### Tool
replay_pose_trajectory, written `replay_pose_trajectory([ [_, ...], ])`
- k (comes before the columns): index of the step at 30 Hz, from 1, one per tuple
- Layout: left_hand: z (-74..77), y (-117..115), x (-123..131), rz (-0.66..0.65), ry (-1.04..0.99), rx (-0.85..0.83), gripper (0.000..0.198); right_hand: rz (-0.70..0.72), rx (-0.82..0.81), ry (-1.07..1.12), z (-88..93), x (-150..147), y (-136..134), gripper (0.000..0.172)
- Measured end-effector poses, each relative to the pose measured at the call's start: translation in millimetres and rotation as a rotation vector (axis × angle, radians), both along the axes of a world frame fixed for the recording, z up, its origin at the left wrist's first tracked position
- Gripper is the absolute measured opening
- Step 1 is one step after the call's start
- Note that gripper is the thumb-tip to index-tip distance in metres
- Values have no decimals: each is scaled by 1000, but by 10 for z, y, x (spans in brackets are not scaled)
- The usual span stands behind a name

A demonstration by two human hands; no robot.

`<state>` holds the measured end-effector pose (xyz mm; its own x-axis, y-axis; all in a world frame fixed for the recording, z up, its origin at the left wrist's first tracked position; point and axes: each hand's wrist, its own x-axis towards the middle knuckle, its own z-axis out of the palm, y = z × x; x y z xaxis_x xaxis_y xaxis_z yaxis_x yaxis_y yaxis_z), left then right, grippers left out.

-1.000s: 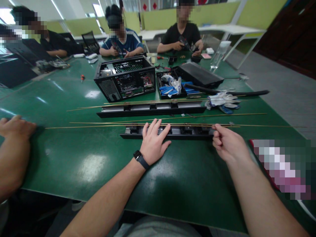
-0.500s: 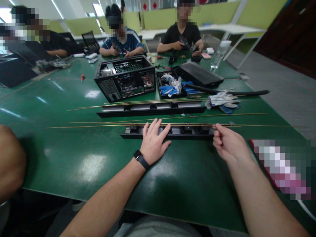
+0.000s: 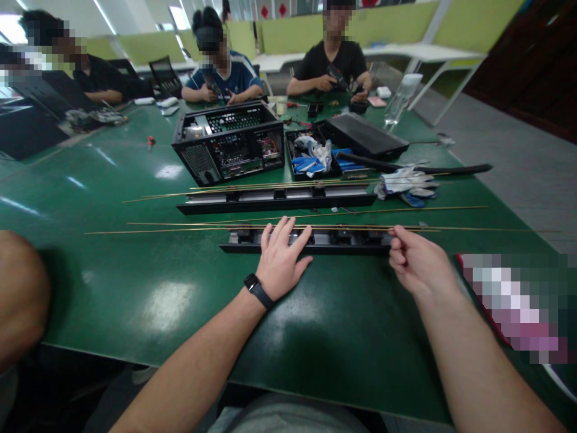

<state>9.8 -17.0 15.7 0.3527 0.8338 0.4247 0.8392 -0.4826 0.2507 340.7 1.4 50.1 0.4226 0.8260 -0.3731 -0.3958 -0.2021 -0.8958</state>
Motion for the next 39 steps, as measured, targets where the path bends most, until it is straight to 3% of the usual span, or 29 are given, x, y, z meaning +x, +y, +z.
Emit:
replay_pose_trajectory([
  [27,-22,9,0,6,-2,5,75,-44,-27,2,26,-29,17,34],
  [34,-17,4,1,4,-4,7,75,63,-32,-12,83,-146,-27,47],
  [39,-9,0,0,1,-3,-1,74,48,-31,-13,85,-150,-35,42],
])
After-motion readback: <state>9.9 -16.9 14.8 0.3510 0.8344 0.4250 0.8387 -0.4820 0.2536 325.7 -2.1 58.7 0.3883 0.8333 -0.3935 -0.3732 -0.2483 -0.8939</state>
